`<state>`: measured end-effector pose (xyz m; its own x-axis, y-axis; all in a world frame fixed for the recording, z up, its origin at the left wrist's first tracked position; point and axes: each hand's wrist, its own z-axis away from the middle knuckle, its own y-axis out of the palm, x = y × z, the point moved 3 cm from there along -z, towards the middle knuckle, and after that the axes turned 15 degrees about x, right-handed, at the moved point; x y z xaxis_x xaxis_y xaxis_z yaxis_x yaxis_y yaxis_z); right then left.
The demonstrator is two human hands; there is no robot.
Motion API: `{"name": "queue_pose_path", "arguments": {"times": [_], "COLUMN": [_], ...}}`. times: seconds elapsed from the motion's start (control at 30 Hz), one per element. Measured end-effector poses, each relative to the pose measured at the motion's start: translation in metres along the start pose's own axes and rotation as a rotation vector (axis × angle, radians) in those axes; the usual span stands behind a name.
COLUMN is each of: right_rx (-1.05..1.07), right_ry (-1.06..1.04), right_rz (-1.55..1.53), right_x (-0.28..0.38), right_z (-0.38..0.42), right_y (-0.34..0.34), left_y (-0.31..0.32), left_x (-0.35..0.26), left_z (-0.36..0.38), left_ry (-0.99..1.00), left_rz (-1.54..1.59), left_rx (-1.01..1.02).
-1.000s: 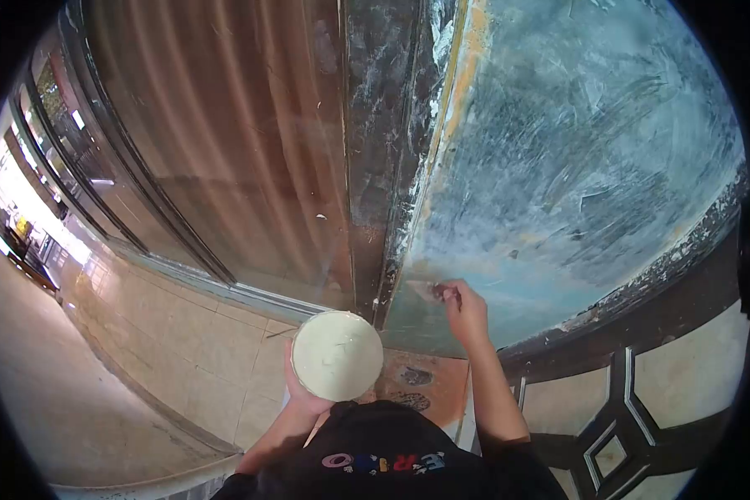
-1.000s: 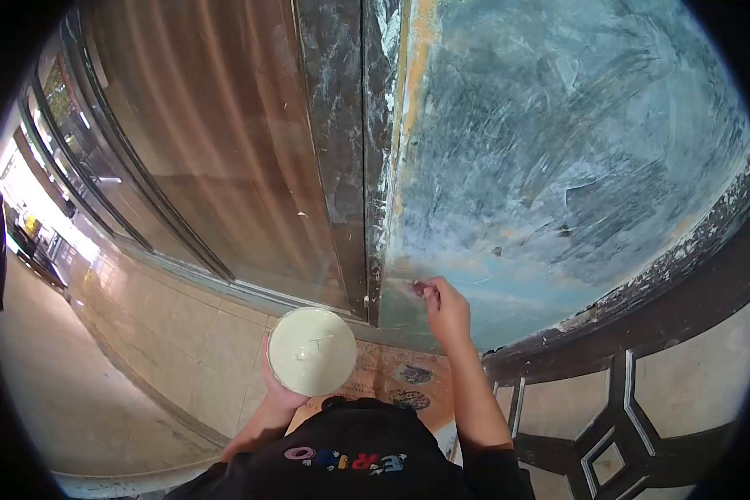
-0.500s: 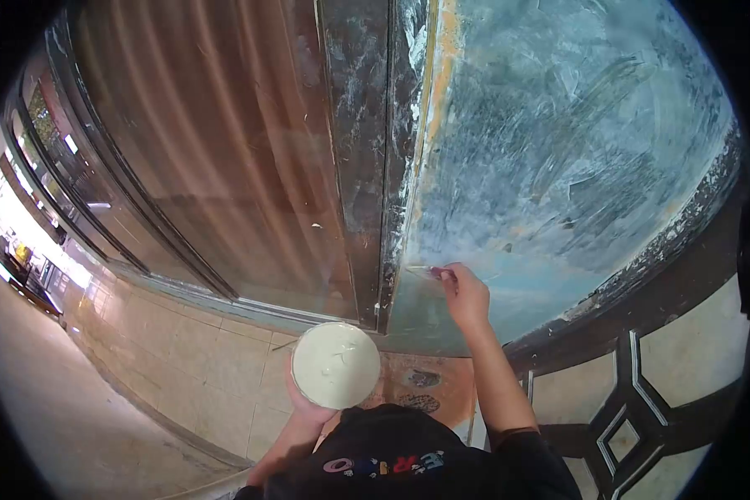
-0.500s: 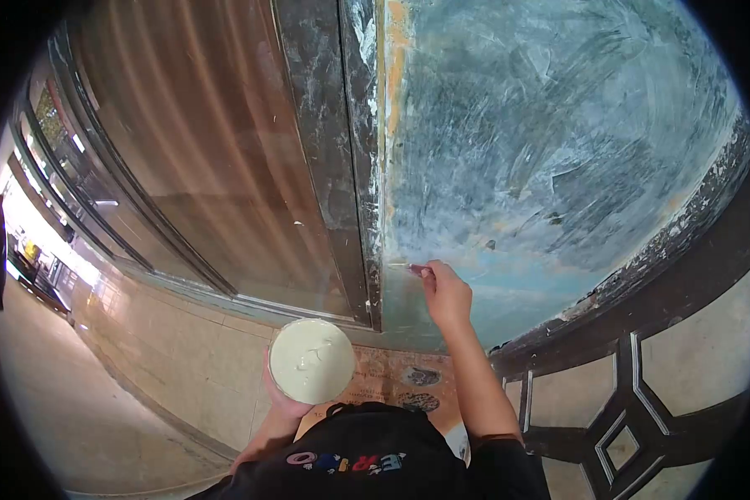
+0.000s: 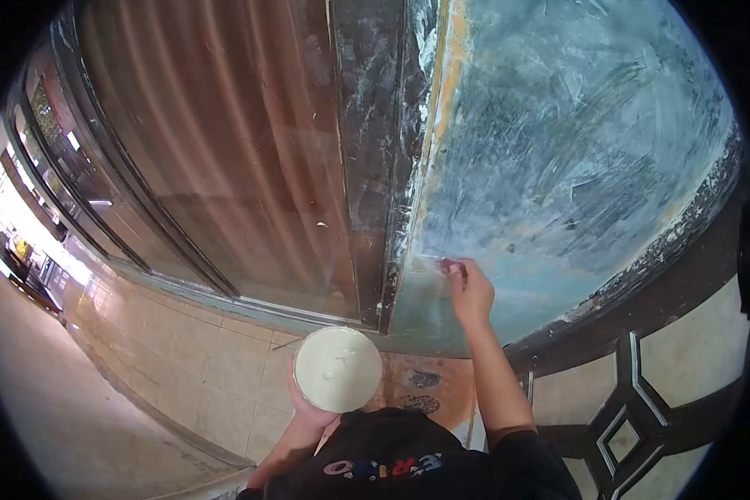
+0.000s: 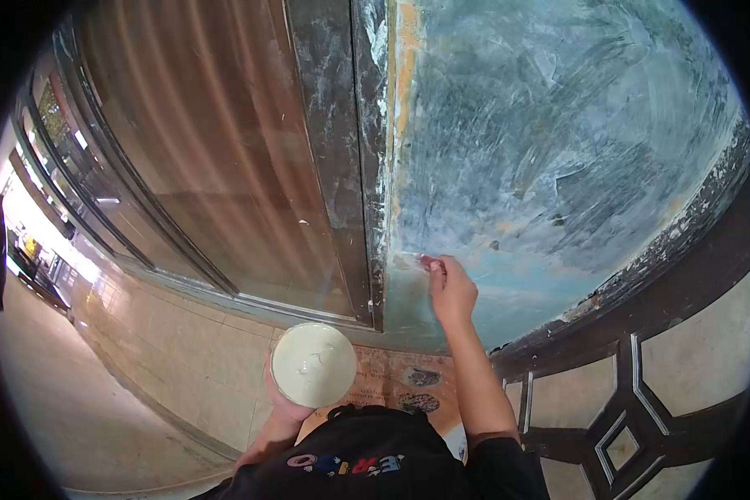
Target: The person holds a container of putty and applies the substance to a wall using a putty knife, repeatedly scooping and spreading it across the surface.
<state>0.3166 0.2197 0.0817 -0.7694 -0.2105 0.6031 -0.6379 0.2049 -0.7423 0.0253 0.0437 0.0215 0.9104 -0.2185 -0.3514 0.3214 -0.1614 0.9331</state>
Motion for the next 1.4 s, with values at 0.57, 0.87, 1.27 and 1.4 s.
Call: {"name": "queue_pose_path", "arguments": {"times": [0.57,0.87,1.27,1.4], "right_rx": [-0.021,-0.078,-0.060,-0.211], "right_ry": [-0.116,-0.090,-0.087,-0.162], "right_rz": [-0.068,-0.094,0.071,-0.014], "right_x": [-0.007,-0.007,-0.011,0.001], "right_z": [0.013,0.013,0.008,0.004], "right_y": [0.014,0.017,0.021,0.001], "left_y": [0.005,0.001,-0.008,-0.006], "left_x": [-0.017,-0.023,-0.019,-0.016], "left_z": [0.016,0.026,0.029,0.030], "left_ry": [0.039,0.047,0.055,0.052], "left_rz": [-0.090,-0.181,-0.165,-0.021], "left_rx": [-0.018,-0.044,-0.021,0.013]}}
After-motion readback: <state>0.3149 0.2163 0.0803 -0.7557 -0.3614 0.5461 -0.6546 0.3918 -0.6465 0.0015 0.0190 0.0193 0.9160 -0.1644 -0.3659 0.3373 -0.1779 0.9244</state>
